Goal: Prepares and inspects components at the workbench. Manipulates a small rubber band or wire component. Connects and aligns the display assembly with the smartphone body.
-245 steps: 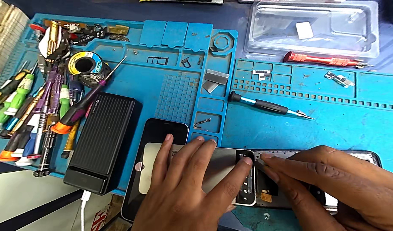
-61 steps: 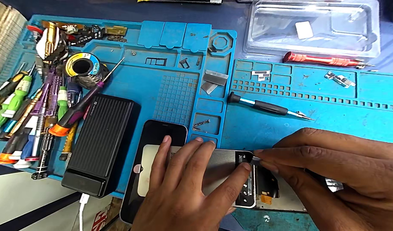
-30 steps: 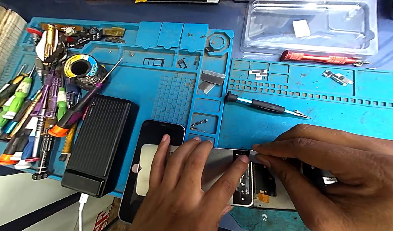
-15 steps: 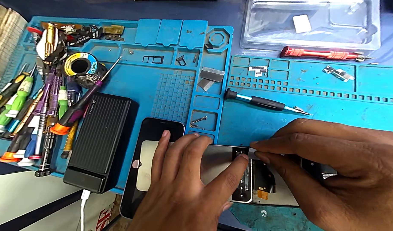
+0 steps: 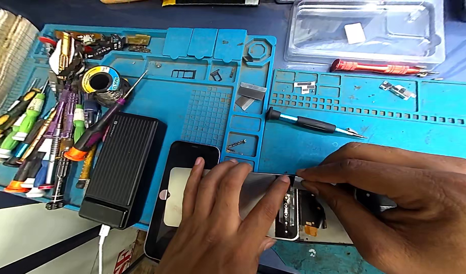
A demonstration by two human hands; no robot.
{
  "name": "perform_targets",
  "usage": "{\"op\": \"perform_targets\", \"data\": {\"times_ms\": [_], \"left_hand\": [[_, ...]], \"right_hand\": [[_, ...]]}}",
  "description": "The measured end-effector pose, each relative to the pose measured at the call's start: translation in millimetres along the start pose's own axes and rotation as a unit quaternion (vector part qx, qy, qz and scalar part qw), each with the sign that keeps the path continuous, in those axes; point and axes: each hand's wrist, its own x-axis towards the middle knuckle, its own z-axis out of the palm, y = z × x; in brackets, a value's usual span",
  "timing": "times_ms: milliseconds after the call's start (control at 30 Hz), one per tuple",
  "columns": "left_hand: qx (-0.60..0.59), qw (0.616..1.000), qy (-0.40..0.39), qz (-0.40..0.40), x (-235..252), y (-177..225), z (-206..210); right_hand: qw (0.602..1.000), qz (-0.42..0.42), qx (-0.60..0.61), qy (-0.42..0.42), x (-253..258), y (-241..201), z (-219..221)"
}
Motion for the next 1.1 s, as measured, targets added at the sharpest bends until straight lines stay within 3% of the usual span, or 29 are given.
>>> {"op": "perform_targets", "data": {"times_ms": [1100], "left_hand": [[-0.011, 1.000, 0.009, 0.002, -1.8, 0.1, 0.6]], "right_hand": [[1.000, 0.005, 0.002, 0.002, 0.6, 0.4, 0.5]]}}
